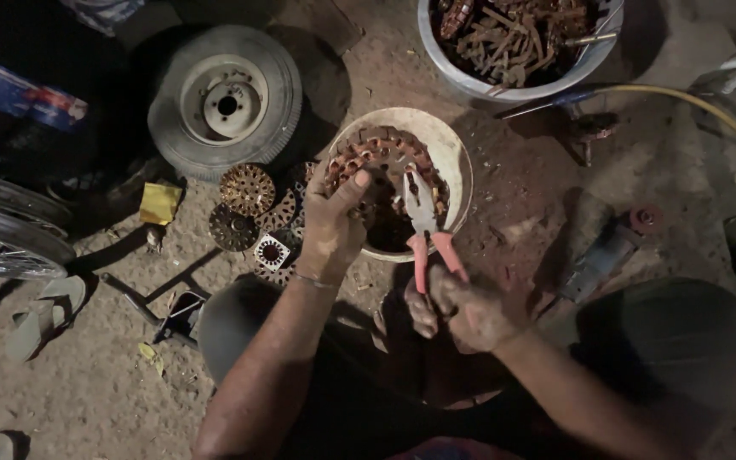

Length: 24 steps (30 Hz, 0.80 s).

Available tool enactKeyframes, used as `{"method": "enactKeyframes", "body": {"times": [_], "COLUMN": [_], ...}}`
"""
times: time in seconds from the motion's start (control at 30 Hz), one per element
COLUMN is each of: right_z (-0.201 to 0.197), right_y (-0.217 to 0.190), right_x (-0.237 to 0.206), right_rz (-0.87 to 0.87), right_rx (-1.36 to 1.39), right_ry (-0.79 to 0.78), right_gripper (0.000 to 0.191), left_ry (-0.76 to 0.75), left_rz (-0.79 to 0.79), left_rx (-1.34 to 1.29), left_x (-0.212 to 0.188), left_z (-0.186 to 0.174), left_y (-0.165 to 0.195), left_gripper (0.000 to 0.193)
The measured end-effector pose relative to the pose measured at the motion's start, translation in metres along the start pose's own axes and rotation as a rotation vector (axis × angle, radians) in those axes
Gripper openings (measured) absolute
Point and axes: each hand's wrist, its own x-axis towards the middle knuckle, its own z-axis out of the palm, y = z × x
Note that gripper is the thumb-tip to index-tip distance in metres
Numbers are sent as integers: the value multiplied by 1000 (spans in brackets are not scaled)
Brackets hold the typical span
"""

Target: The person uses an angle grinder to cut or grind a metal part, producing sparks. Then they use pliers to bend and remove small metal pieces from a circular perforated metal disc, placing the removed pieces into a bucket.

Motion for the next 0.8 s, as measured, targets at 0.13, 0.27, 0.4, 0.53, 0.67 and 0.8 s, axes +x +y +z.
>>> {"method": "enactKeyframes", "body": {"times": [0.13,0.27,0.4,0.53,0.67,0.8], "right_z": [5,1,-16,-35,-42,-31], "right_y": [19,17,22,18,6,7], "right_x": [-4,6,23,19,14,20], "right_rz": [99,83,460,35,-14,444], "right_rx": [-81,-847,-1535,-1981,-2397,-1813], "right_ry": [184,533,817,840,855,990], "right_gripper": [16,23,39,22,19,27], "left_ry": [-117,-54,78,282,503,356], "left_rz": [-10,-26,112,142,-91,-7], "left_rx": [94,151,212,391,228,162], "left_x": [0,-3,-1,-6,-3,0], "left_z": [-2,1,13,17,12,2], "left_y": [4,-1,-19,-30,-30,-26], "left_gripper": [55,50,50,43,32,32]}}
